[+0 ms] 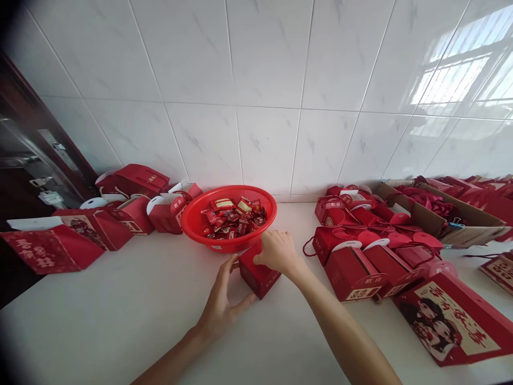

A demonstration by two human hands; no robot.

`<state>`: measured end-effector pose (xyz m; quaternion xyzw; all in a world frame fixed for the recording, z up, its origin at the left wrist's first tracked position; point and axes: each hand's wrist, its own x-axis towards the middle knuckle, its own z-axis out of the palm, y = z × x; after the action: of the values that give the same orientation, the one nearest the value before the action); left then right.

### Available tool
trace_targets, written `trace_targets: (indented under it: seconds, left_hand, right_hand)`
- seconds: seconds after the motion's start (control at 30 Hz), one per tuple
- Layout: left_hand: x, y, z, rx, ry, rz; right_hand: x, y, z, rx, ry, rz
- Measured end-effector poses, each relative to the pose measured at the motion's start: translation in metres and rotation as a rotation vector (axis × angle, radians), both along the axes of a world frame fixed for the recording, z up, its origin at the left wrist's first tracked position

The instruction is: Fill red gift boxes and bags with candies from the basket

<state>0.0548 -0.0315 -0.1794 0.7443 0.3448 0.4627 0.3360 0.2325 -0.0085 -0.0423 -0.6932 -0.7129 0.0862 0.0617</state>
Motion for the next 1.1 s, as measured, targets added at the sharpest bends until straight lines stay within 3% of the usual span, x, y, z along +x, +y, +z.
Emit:
trace_targets:
  seconds: [0.3,0.53,0.67,0.8,0.93,1.1]
  left_hand:
    - [-0.001,-0.002,0.000,-0.052,0.018,0.029]
    - [-0.003,0.000,0.000,-0.057,0.095,0.013]
    - [-0.002,-0.001,0.000,-0.095,0.143,-0.009]
    - [-0.002,-0.001,0.002,-0.143,0.176,-0.020]
    - [-0.003,0.002,0.000,-0.119,0.167,-0.016]
    - [-0.001,0.005,-0.002,-0.142,0.168,-0.007]
  right_hand:
    - [0.031,-0.010,0.030,0.038,0.262,-0.050]
    - [0.079,-0.019,0.079,0.091,0.417,-0.092]
    - [0.122,-0.026,0.119,0.194,0.387,-0.273]
    - [0.168,-0.034,0.149,0.309,0.243,-0.595]
    - [0.220,-0.040,0.156,0.412,0.048,-0.785]
    - [0.275,-0.046,0.138,0.313,-0.141,-0.948]
